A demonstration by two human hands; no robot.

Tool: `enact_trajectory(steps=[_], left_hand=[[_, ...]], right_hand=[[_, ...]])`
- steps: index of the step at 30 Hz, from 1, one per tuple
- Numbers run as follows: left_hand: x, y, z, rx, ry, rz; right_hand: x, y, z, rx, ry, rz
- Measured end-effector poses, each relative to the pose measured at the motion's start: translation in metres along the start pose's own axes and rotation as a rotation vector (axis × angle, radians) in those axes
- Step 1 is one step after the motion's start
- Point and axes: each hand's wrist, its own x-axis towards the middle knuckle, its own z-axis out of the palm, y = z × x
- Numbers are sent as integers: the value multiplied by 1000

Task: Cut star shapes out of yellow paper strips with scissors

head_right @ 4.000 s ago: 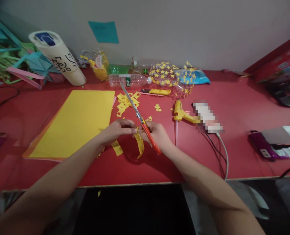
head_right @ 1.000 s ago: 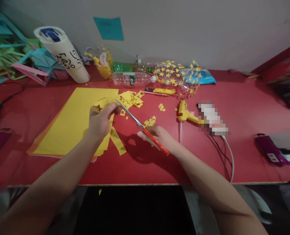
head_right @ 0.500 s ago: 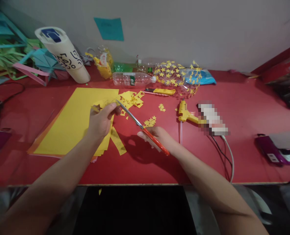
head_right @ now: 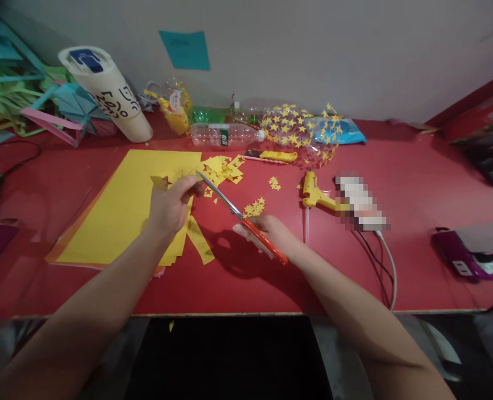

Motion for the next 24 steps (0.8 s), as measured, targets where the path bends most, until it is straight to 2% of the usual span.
enact_trajectory(steps=[4,9,14,24], left_hand=[[1,3,-1,-13,10,-35],[4,8,-3,-25,85,-42],[3,9,-3,27,-18,39],[-8,11,7,145,44,138]], right_hand=[[0,0,0,-22,12,7],[4,4,0,-22,2,-5],[6,7,0,24,-20,-4],[3,4,-1,18,-23,-19]])
